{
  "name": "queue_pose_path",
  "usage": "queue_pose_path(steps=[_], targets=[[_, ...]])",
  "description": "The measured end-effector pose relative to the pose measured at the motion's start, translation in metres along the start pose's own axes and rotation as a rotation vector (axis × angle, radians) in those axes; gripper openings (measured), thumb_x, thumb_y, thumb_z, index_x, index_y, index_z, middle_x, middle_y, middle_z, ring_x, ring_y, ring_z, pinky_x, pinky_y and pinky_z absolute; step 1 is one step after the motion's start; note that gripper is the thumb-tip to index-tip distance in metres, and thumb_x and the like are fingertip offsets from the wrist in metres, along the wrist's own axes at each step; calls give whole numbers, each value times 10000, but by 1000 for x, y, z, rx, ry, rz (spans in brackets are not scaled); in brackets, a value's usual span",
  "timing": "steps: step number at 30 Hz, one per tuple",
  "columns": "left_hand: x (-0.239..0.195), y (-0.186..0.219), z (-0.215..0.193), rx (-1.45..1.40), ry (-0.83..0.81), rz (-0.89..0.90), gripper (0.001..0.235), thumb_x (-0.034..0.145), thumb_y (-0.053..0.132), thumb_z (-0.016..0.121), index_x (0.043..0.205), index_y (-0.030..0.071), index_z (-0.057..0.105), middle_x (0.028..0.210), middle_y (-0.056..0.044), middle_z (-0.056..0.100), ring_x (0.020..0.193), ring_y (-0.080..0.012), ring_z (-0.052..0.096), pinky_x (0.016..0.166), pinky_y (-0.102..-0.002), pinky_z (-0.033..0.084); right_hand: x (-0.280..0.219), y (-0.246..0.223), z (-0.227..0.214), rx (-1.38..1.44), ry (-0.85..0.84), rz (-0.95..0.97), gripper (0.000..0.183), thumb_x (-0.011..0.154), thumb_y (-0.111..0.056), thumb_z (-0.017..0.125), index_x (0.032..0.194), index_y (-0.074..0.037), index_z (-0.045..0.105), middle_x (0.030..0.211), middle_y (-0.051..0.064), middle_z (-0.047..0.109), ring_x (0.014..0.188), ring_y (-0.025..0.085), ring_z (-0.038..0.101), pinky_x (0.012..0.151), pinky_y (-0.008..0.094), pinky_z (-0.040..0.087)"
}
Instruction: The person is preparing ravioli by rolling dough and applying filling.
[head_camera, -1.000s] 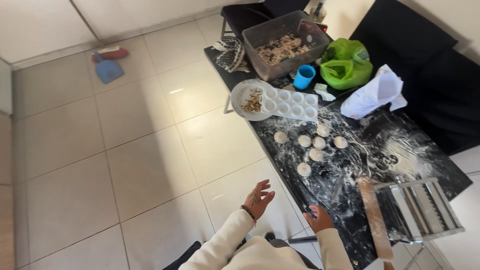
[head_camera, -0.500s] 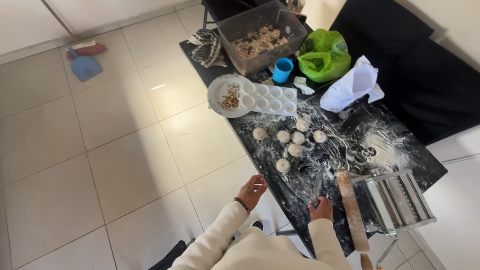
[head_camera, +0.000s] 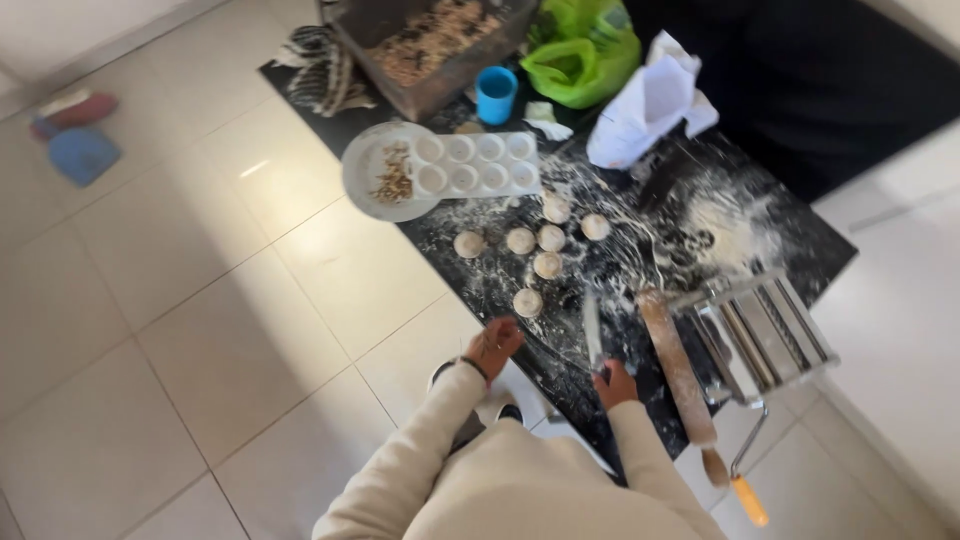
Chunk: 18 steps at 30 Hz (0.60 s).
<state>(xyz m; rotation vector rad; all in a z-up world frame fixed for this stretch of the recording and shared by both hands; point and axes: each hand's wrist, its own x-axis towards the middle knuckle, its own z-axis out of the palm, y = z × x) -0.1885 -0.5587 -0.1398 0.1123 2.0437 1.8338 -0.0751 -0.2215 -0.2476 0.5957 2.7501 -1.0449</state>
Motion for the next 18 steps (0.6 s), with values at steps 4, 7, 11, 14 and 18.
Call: queue_pose_path(steps=[4,7,11,14,18], targets=[[36,23,-27,187,-23,-69,534,928,375,720,1349,77,584,1172,-107,720,1001,-219,712,889,-363,577,-14,-26,-3,407,-53,111,401,888,-131,715,1270,-90,600,1036,122,730,785,238,740,714,351,598],[49,15,-37,366,-91,-136,560,878,370,751,1341,94,599,1176,-129,721,1025,-263,701,937,-379,552,-37,-60,-4,520,-91,179,431,931,-34,681,1346,-122,603,1016,90,691,792,169,671,697,313,576],[75,-18,-42,496,-116,80,533,915,342,750,1368,107,595,1295,-198,631,1203,-360,596,1025,-444,476,-46,-59,20,600,-85,223,517,912,47,636,1382,-169,630,1012,82,716,816,144,655,695,307,577],[79,-35,-41,405,-146,196,511,909,260,753,1365,108,578,1332,-184,614,1235,-374,586,1053,-463,463,-58,-80,21,567,-69,291,515,908,45,668,1374,-175,645,969,93,719,798,143,661,690,312,586],[90,-2,-55,564,-222,195,483,898,177,761,1365,201,641,1285,-122,611,1118,-340,621,954,-440,537,-64,-147,5,426,-97,454,511,910,9,692,1376,-197,654,921,77,745,701,161,663,690,314,565]])
